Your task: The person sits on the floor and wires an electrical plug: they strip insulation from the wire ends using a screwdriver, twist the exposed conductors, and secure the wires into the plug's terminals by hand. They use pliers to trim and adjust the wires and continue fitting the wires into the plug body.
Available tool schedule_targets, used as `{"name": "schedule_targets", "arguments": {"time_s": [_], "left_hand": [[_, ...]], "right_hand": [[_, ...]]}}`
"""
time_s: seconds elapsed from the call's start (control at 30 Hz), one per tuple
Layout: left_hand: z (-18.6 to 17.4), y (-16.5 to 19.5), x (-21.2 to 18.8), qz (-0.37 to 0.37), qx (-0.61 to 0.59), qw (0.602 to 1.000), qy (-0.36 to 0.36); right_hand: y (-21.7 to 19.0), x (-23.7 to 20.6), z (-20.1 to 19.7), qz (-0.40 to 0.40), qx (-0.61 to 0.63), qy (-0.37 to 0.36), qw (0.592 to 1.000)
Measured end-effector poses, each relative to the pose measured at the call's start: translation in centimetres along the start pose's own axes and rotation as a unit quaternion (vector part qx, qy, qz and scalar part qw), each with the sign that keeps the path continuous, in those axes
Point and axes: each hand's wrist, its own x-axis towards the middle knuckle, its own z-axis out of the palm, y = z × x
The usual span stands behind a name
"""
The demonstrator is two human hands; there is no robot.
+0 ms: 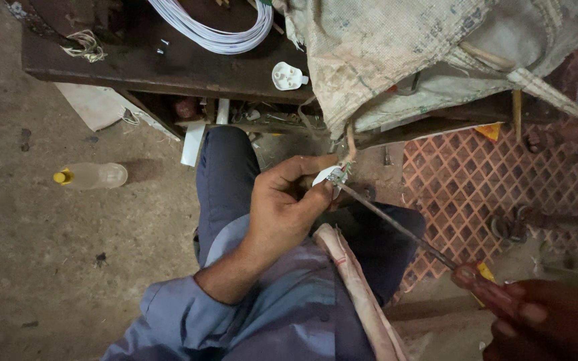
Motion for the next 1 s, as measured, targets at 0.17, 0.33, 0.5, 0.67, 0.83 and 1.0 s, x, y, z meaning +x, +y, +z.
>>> {"name": "schedule_targets", "arguments": {"time_s": [0.17,0.33,0.5,0.67,0.83,1.0], "left_hand": [[0.0,0.5,-0.1,-0.007,0.022,1.000,0.007],[0.1,0.8,-0.2,0.007,0.041,0.999,0.011],[0.2,1.0,-0.4,0.059,0.122,0.991,0.017],[0.5,1.1,-0.5,0.050,0.137,0.989,0.031],[0.5,1.3,-0.5,0.066,0.171,0.983,0.023],[0.5,1.7,-0.5,0.124,0.263,0.957,0.025]], "right_hand": [[-0.1,0.0,0.0,-0.004,0.002,-0.005,1.000],[-0.3,0.1,0.0,-0.005,0.005,-0.012,1.000],[-0.3,0.0,-0.4,-0.003,0.011,-0.032,0.999],[0.2,0.1,-1.3,0.004,0.021,-0.061,0.998],[0.5,0.4,-1.9,0.005,0.021,-0.081,0.997],[0.2,0.1,-1.9,0.004,0.018,-0.080,0.997]]}}
